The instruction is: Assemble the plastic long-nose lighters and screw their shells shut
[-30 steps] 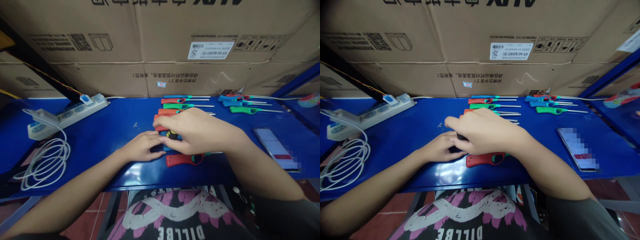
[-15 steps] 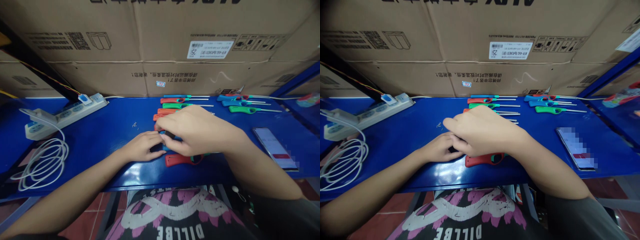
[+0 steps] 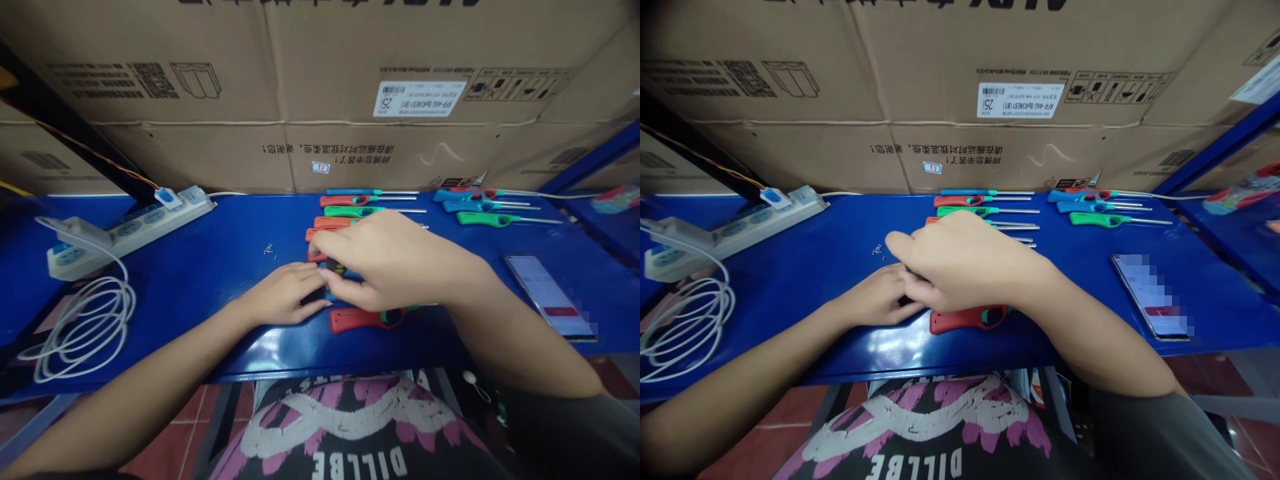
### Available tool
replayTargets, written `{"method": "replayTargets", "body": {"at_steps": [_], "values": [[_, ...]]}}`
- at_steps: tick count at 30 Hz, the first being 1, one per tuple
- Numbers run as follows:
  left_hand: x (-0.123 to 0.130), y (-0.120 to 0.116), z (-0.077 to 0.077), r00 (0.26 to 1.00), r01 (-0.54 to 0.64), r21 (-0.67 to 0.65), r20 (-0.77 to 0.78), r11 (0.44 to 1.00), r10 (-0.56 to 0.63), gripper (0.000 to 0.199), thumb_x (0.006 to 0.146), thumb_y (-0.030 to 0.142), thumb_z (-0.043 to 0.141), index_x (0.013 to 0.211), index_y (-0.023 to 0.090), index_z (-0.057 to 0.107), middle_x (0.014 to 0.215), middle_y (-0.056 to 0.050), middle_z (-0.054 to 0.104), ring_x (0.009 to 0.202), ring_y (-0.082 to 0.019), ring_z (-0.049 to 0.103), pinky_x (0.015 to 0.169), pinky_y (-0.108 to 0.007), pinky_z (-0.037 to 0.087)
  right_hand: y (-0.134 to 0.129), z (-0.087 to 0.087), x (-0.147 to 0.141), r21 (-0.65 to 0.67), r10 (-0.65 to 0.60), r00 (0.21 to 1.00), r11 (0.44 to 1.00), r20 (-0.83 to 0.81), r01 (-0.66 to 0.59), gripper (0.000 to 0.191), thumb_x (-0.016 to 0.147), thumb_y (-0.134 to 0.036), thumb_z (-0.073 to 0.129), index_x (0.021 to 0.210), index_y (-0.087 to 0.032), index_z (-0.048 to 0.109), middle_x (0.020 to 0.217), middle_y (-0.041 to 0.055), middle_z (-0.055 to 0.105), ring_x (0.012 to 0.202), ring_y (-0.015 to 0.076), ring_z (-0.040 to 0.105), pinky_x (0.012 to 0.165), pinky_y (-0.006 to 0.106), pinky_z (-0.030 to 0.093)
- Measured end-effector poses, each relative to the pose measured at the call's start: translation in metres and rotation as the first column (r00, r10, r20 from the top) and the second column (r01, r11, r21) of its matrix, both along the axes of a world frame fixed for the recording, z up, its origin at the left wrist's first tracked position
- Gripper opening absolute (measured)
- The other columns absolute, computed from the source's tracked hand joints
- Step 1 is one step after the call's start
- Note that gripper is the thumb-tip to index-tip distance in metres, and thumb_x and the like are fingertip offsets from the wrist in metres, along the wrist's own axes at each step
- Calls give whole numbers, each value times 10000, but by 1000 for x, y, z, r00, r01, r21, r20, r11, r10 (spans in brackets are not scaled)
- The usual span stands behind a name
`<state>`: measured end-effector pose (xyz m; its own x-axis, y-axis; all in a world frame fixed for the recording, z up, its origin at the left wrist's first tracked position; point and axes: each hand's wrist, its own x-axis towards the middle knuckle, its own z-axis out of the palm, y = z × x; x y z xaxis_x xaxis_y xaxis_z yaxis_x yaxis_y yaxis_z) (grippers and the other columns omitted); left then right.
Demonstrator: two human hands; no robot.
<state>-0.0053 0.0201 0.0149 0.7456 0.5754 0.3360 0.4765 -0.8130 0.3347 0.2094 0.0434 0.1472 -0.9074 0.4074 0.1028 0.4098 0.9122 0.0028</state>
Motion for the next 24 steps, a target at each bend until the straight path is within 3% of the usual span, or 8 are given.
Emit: {"method": "replayTargets", "body": {"at_steps": [6, 9, 13, 17, 21, 24], "values": [[0, 0, -1, 1000, 13, -29, 18, 999, -12, 222, 1001, 361, 514, 1049, 173, 622, 998, -103, 724, 932, -245, 693, 826, -401, 578, 2, 1, 1, 18, 17, 999, 1000, -40, -16, 298, 972, -358, 434, 872, -168, 640, 761, 57, 671, 628, 174, 508, 570, 323, 186], [0, 0, -1, 999, 16, 1, 31, 1000, -16, 209, 994, 356, 510, 1012, 177, 616, 976, -104, 722, 918, -257, 691, 812, -414, 585, 2, 2, 1, -45, 78, 994, 996, -71, -82, 208, 918, -283, 483, 1001, -166, 634, 918, 63, 686, 717, 176, 533, 585, 315, 219], [0, 0, -1, 1000, 6, 3, 16, 1000, -6, 216, 997, 362, 516, 1034, 177, 621, 996, -103, 727, 922, -246, 698, 822, -401, 589, 3, 2, 1, -80, 58, 998, 995, -27, -60, 237, 973, -339, 448, 981, -188, 630, 796, 34, 654, 670, 172, 506, 579, 312, 212], [0, 0, 0, 1000, 0, 20, 13, 1000, 0, 225, 996, 375, 516, 998, 177, 623, 963, -98, 727, 913, -253, 699, 829, -411, 589, 3, 1, 2, -131, 70, 995, 988, -77, -80, 286, 934, -270, 480, 1181, -168, 582, 992, 73, 682, 764, 179, 544, 576, 300, 231], [0, 0, 0, 1000, 15, -11, 16, 1000, -14, 217, 996, 340, 522, 1102, 175, 615, 1063, -107, 731, 963, -248, 703, 834, -389, 589, 3, 1, 2, -81, 85, 996, 993, -29, -87, 186, 944, -291, 467, 937, -185, 619, 755, 27, 629, 628, 156, 455, 564, 308, 198], [0, 0, -1, 1000, 12, 2, 23, 1000, -12, 227, 994, 357, 517, 1071, 167, 613, 1033, -117, 734, 931, -265, 705, 802, -407, 592, 3, 1, 2, -105, 138, 989, 984, -56, -143, 130, 887, -265, 519, 922, -184, 614, 808, 25, 637, 644, 147, 451, 572, 300, 221]]}}
